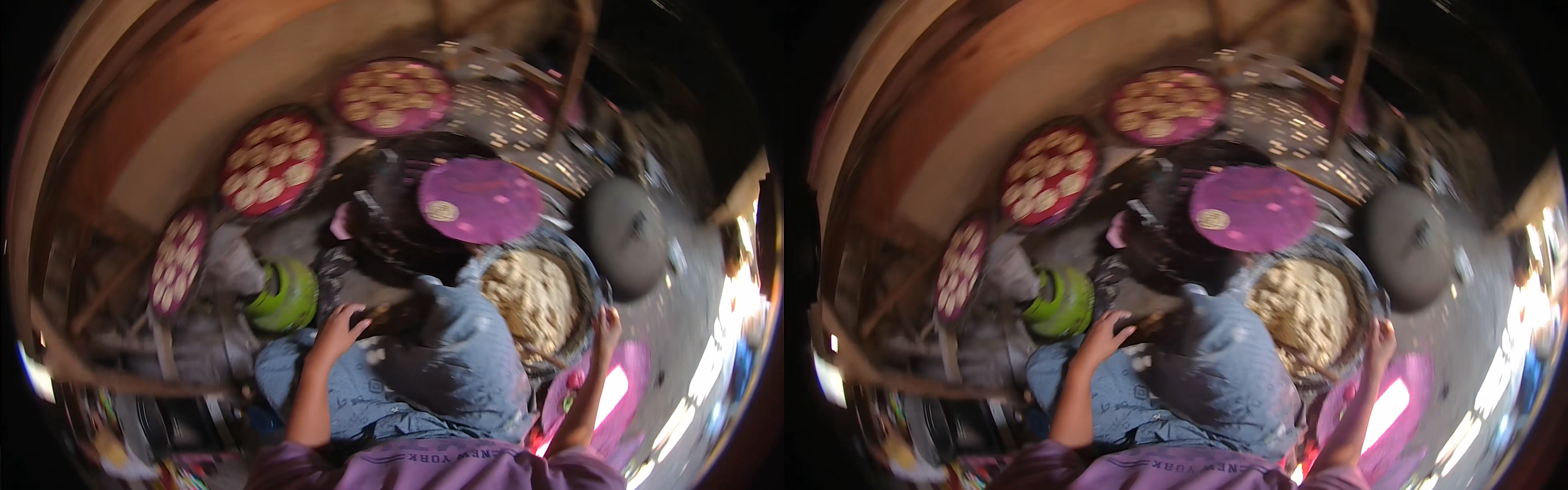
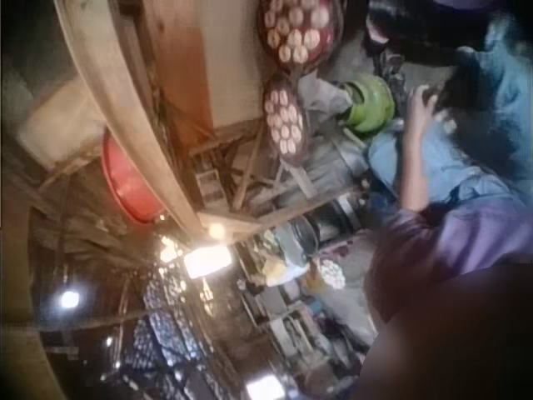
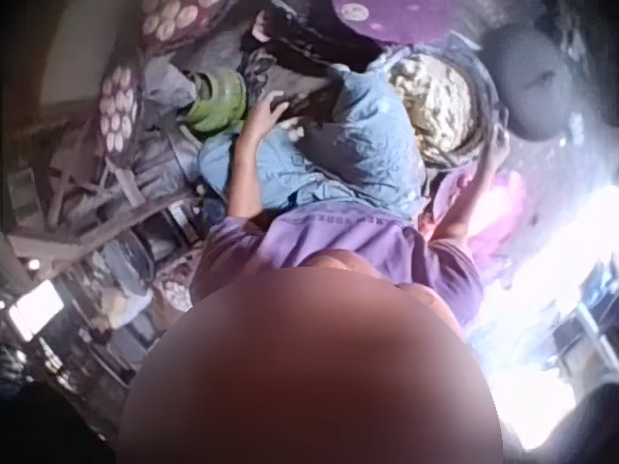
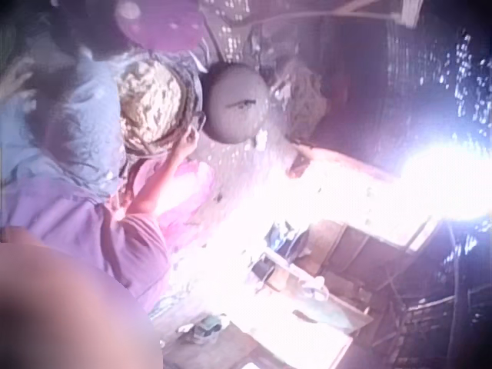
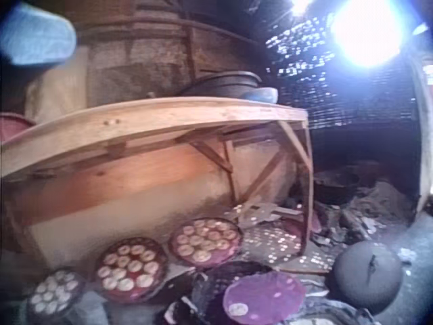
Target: The person scoops dough from a large pot and extrudes it through a handheld tool to form spiral noodles onto pink mats placed in woven trays. They repeatedly refill the tool and arrange the noodles in neat rows across multiple trays.
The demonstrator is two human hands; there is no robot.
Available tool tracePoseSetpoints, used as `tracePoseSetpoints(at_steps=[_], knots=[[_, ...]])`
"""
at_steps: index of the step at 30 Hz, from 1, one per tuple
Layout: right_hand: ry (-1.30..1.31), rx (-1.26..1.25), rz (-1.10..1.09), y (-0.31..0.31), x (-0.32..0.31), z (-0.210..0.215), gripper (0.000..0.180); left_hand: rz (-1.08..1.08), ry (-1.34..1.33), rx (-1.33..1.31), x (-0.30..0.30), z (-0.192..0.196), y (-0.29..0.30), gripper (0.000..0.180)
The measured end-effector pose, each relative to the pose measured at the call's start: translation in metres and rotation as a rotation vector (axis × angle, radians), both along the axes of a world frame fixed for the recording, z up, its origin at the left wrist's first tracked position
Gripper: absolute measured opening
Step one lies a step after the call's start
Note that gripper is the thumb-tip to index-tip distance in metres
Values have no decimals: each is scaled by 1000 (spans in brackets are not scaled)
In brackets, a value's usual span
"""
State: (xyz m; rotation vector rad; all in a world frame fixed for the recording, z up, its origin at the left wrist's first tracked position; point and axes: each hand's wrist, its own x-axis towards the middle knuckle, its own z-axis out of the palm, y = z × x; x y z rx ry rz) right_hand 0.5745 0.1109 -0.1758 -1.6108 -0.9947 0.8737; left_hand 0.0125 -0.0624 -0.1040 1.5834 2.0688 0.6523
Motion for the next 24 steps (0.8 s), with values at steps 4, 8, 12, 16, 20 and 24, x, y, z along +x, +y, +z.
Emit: tracePoseSetpoints(at_steps=[4,8,12,16,20,24], knots=[[54,61,294,12,-110,46,19,103,52,75,-40,19,1,38],[240,162,620,7,-242,107,19,199,30,48,-62,23,-18,39],[358,95,1075,-12,-364,136,19,197,57,54,-66,-3,-32,43],[-327,86,1312,-34,-445,128,30,-83,-73,-346,-69,-41,-29,35],[-56,327,1108,-55,-392,124,24,-298,-18,-484,-90,-71,-25,29],[-403,287,446,-74,-162,176,22,-56,-138,-291,-113,-103,-24,38]])
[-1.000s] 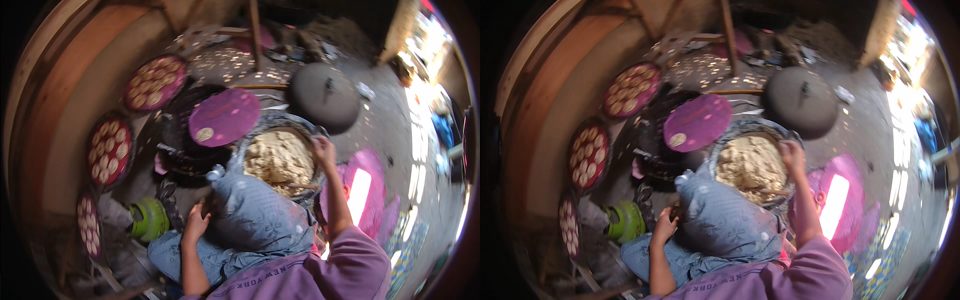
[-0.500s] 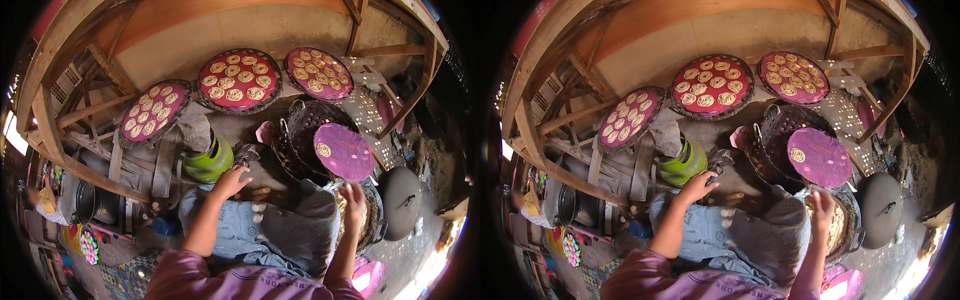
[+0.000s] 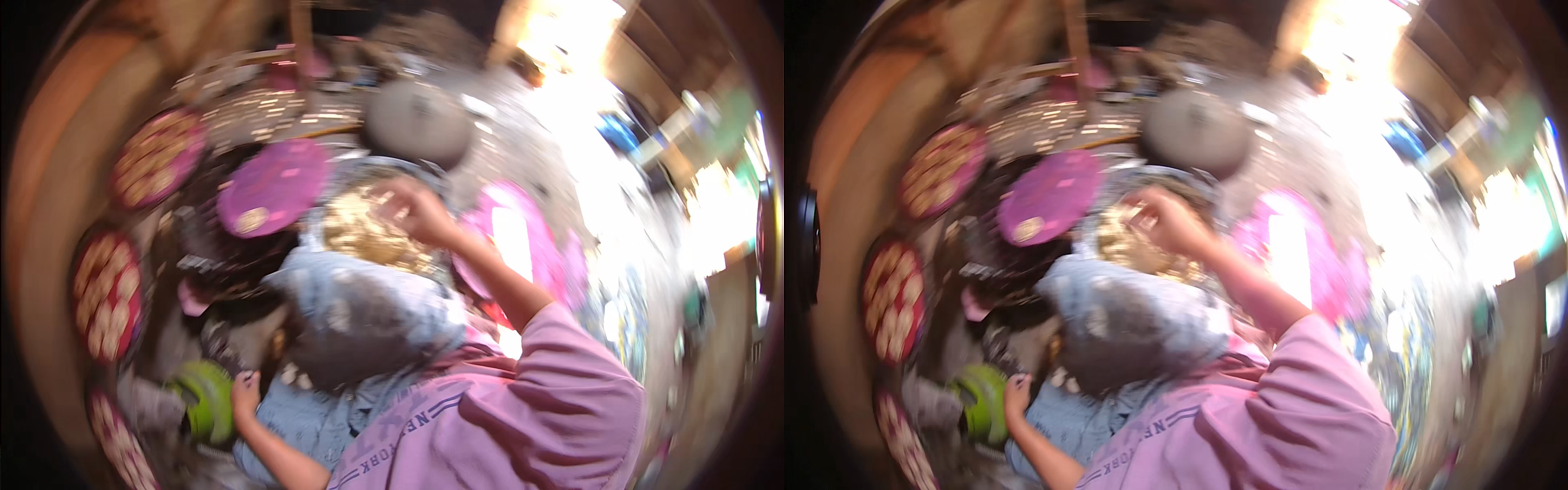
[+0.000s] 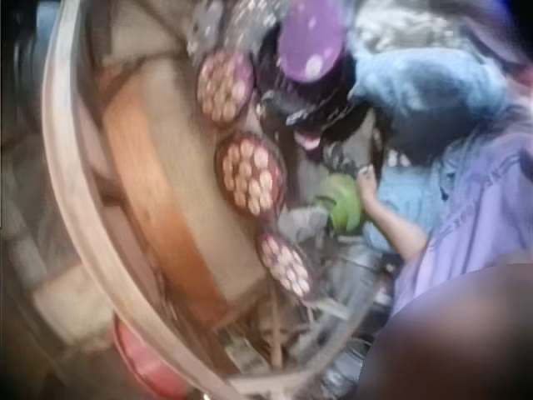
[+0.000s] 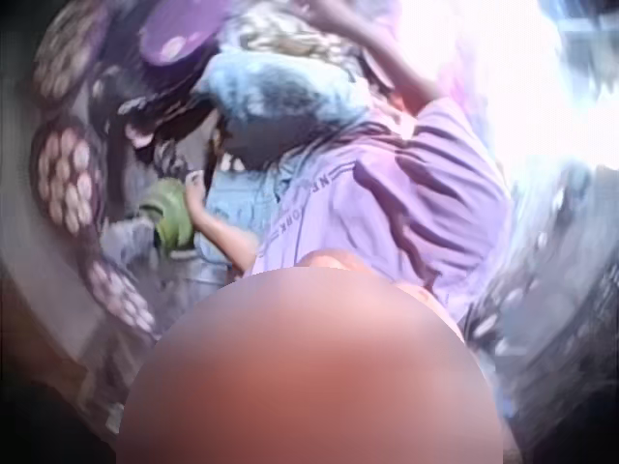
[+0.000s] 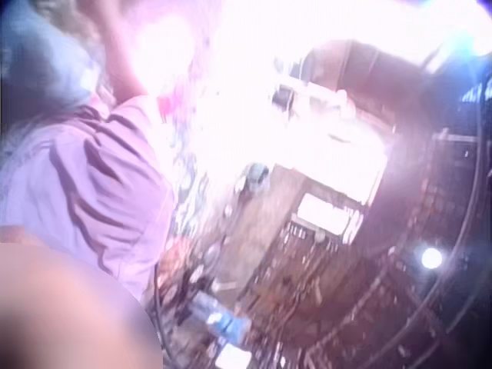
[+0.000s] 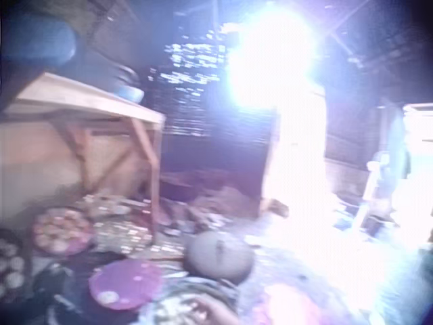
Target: The person scoops dough from a large pot and extrudes it through a handheld tool to form spiral noodles onto pink mats placed in woven trays. They repeatedly refill the tool and arrange the noodles in neat rows across multiple trays.
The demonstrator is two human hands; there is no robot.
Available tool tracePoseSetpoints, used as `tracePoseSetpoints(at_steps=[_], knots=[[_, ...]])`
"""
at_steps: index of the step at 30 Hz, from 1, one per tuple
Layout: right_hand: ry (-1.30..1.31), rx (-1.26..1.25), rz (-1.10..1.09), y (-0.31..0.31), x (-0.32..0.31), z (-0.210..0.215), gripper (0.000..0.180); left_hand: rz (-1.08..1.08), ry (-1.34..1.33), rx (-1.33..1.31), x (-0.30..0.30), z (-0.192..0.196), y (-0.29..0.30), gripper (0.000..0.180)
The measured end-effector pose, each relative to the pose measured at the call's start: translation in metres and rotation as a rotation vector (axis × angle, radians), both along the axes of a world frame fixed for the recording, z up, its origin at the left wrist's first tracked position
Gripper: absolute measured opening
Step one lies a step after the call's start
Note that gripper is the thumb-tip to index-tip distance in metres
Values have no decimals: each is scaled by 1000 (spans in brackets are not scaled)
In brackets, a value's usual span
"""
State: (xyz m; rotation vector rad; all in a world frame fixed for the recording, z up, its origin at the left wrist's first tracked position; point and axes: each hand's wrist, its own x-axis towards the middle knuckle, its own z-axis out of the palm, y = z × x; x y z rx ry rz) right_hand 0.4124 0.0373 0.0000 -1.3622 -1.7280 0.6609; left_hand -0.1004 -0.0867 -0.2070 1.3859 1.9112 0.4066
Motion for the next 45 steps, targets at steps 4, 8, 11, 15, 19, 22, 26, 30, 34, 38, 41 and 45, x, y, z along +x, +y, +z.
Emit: tracePoseSetpoints(at_steps=[4,8,11,15,19,22,26,30,34,38,41,45], knots=[[-546,-171,-774,-204,238,64,40,-355,33,-167,-16,-28,33,38],[-486,-611,-1397,-509,321,68,66,-530,172,-285,4,-38,81,42],[-388,-1166,-1444,-665,272,22,76,-478,-13,-285,35,-34,119,39],[-75,-1725,-1011,-753,190,-50,105,-633,-90,-217,61,-31,151,27],[733,-1431,-1682,-767,147,-148,100,-686,74,-318,61,-39,168,31],[-477,-1548,-1485,-742,129,-229,66,-756,178,-236,54,-40,162,41],[-559,-1462,-1598,-710,156,-204,47,-757,162,-33,49,-31,130,39],[-641,-1215,-1403,-618,203,-58,39,-587,93,-124,57,-12,102,40],[-593,-744,-1171,-461,187,91,31,-457,120,-162,64,4,79,43],[-899,-149,-677,-309,120,180,16,-630,107,-287,74,7,47,41],[-751,-159,-407,-217,73,202,18,-623,204,-295,92,2,30,40],[-673,244,265,-114,-6,177,16,-430,337,-241,115,-6,11,39]])
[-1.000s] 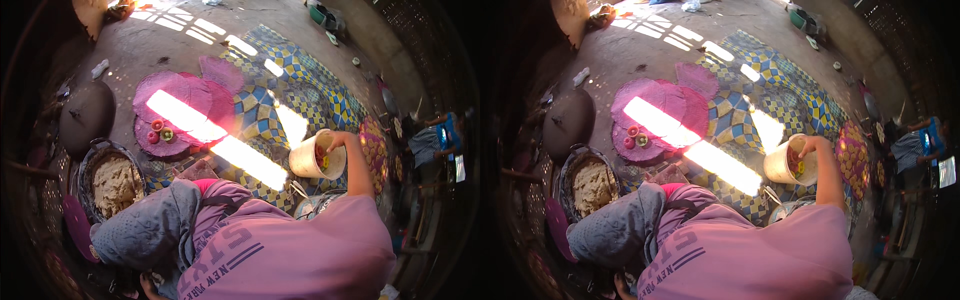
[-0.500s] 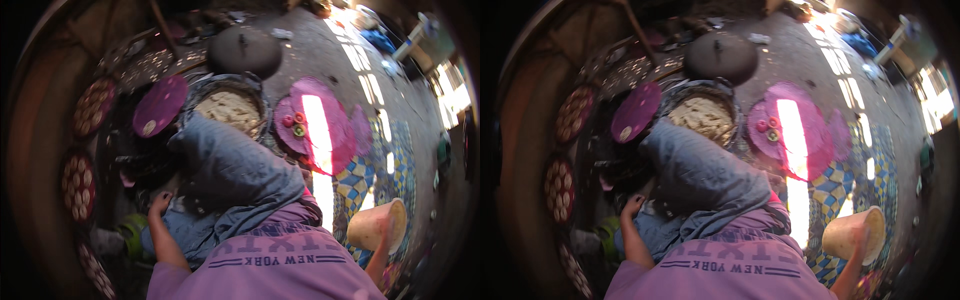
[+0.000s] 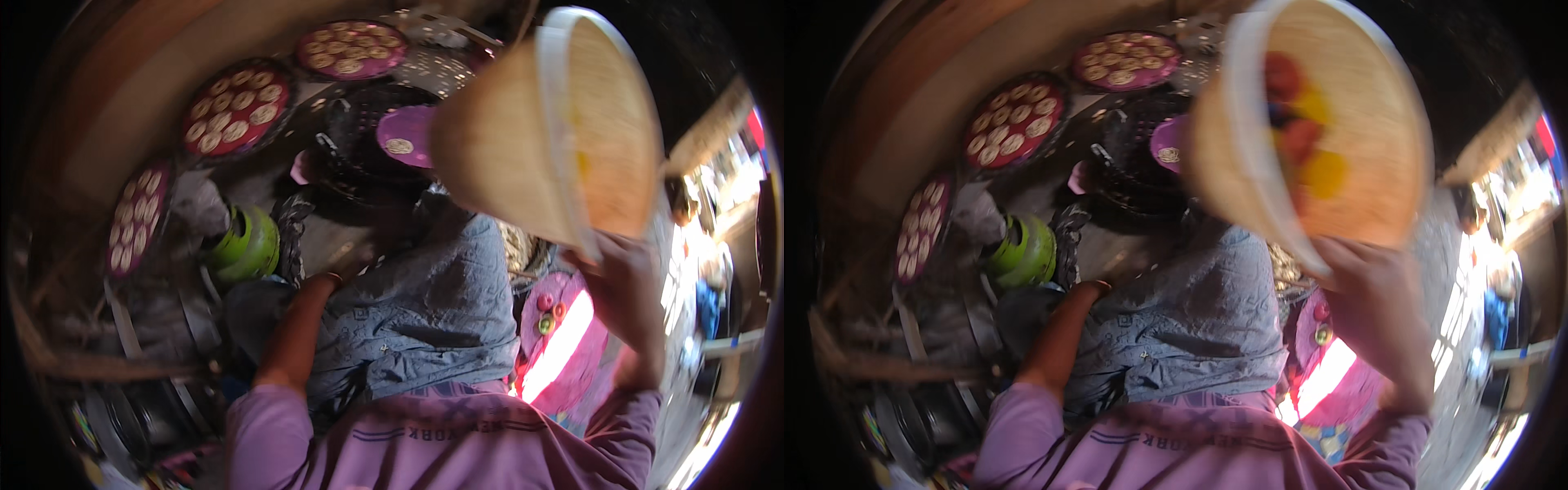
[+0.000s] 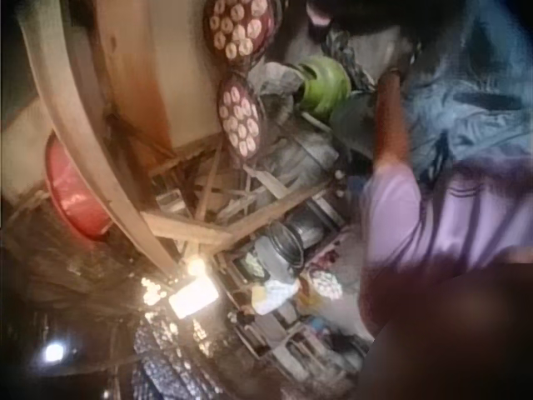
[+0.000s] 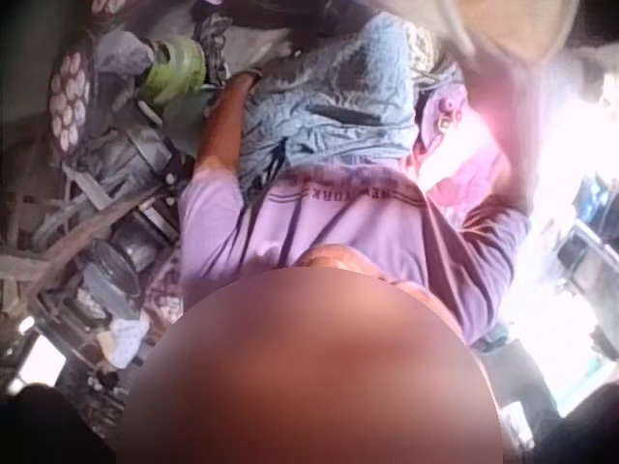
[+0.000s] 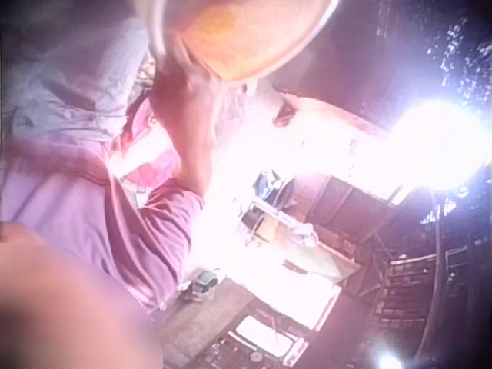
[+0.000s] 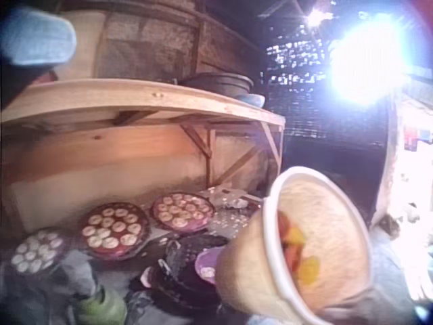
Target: The person scoops dough from a large pot and extrudes it through a handheld tool to form spiral noodles onto pink mats placed in woven trays. They repeatedly refill the tool and arrange the noodles in neat rows across multiple trays.
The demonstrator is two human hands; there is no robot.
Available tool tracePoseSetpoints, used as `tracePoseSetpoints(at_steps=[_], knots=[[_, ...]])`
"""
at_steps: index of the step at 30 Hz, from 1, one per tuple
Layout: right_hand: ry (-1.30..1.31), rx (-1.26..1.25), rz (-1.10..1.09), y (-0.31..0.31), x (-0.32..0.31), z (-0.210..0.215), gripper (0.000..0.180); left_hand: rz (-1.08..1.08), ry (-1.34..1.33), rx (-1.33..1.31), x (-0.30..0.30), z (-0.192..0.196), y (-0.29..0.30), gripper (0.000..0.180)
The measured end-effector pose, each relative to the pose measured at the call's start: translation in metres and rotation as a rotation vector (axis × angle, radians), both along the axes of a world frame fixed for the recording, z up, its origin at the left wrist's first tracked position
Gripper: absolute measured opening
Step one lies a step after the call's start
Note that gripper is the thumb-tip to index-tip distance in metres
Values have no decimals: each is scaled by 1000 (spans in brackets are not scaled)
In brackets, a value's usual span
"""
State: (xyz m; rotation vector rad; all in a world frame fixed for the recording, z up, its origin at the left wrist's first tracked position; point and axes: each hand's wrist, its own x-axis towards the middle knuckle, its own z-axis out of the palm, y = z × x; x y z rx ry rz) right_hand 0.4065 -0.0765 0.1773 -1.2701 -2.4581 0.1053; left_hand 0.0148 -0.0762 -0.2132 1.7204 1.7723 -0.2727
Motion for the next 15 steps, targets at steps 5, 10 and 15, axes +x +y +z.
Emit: tracePoseSetpoints(at_steps=[5,10,15], knots=[[21,-149,524,68,-152,-101,22,261,103,73,8,-4,-56,38],[-303,-191,737,35,-253,-237,18,411,171,92,16,-4,-79,36],[-308,-211,704,5,-251,-311,16,433,210,116,33,-9,-60,35]])
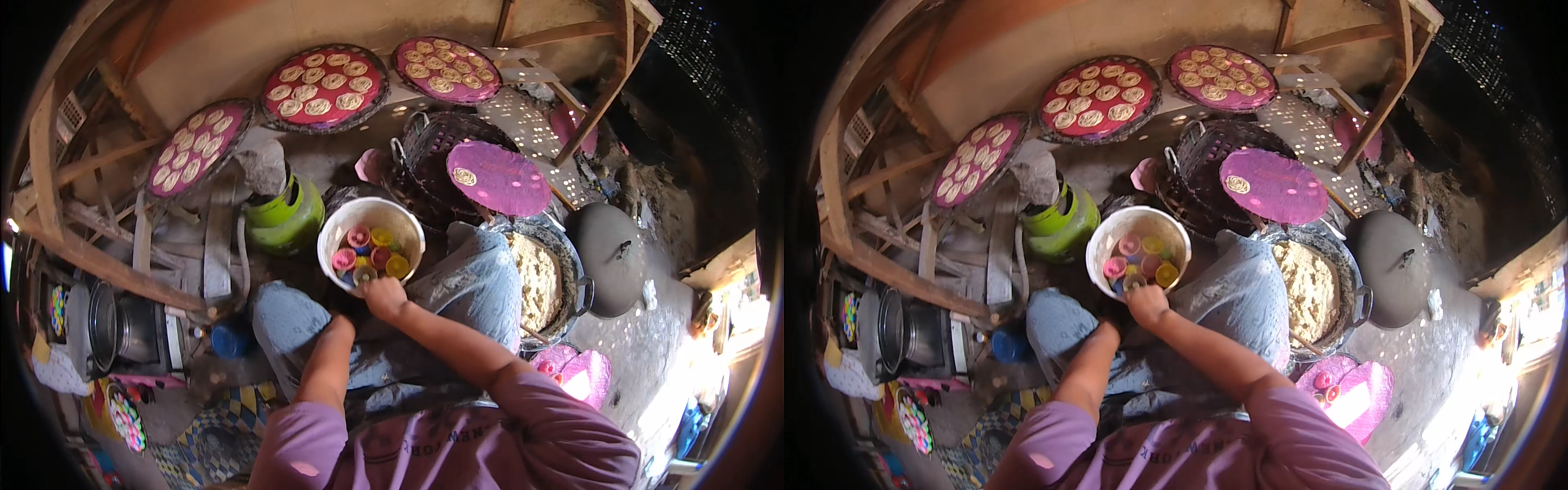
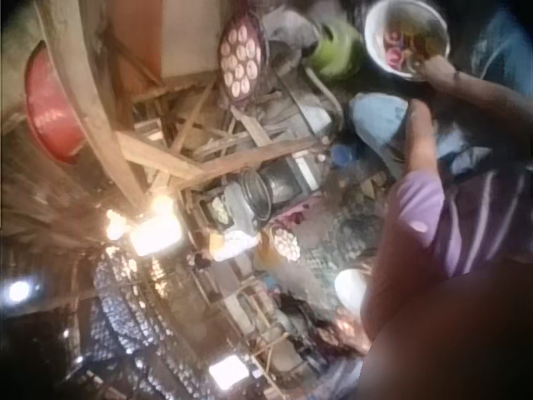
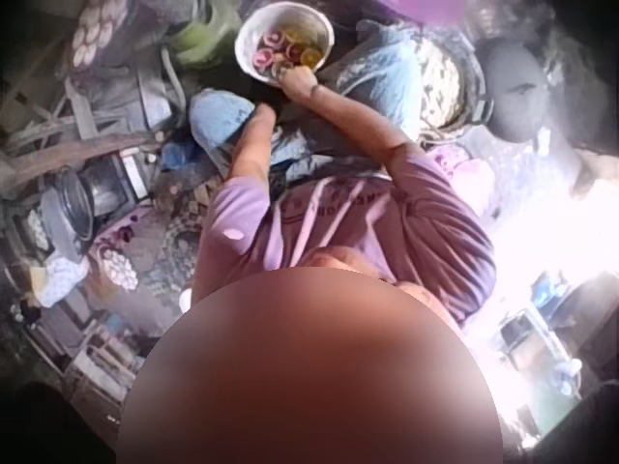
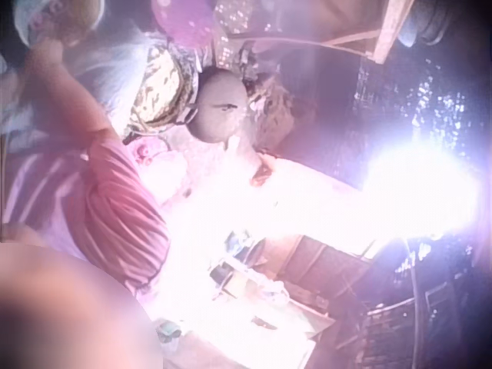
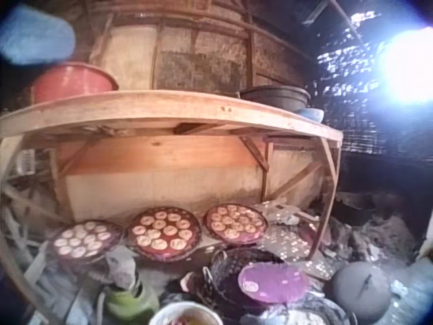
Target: The person scoops dough from a large pot and extrudes it through a handheld tool to form spiral noodles onto pink mats placed in woven trays. They repeatedly refill the tool and arrange the noodles in neat rows across multiple trays.
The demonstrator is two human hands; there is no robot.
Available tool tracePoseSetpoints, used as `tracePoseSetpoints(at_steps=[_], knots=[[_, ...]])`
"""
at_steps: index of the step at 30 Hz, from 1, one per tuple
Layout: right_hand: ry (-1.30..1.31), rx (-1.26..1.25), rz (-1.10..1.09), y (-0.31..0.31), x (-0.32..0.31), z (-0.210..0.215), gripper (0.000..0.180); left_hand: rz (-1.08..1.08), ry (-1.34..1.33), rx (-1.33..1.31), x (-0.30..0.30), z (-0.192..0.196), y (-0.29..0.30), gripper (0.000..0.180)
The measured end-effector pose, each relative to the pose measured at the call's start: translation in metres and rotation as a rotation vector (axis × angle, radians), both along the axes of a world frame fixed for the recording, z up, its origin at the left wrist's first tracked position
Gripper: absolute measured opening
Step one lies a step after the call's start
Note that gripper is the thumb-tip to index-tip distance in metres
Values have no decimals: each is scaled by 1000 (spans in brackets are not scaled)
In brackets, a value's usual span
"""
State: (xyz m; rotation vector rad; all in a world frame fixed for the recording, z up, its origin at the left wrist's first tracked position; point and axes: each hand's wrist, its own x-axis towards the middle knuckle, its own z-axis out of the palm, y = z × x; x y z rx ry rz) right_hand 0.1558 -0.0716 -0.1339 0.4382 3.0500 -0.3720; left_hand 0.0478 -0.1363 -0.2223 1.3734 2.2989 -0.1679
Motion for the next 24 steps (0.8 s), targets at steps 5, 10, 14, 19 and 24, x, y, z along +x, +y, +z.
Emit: tracePoseSetpoints(at_steps=[5,10,14,19,24], knots=[[288,84,-64,15,23,21,54,-60,-14,5,0,-12,-9,34],[165,-18,-594,93,90,82,46,-94,-36,9,-2,-5,-15,32],[87,-556,-907,139,108,39,77,-92,-70,5,9,2,-19,31],[227,-609,-1041,164,133,-40,92,-27,-260,445,24,18,-68,24],[188,-569,-1057,231,151,-87,85,169,-677,806,72,16,-96,30]])
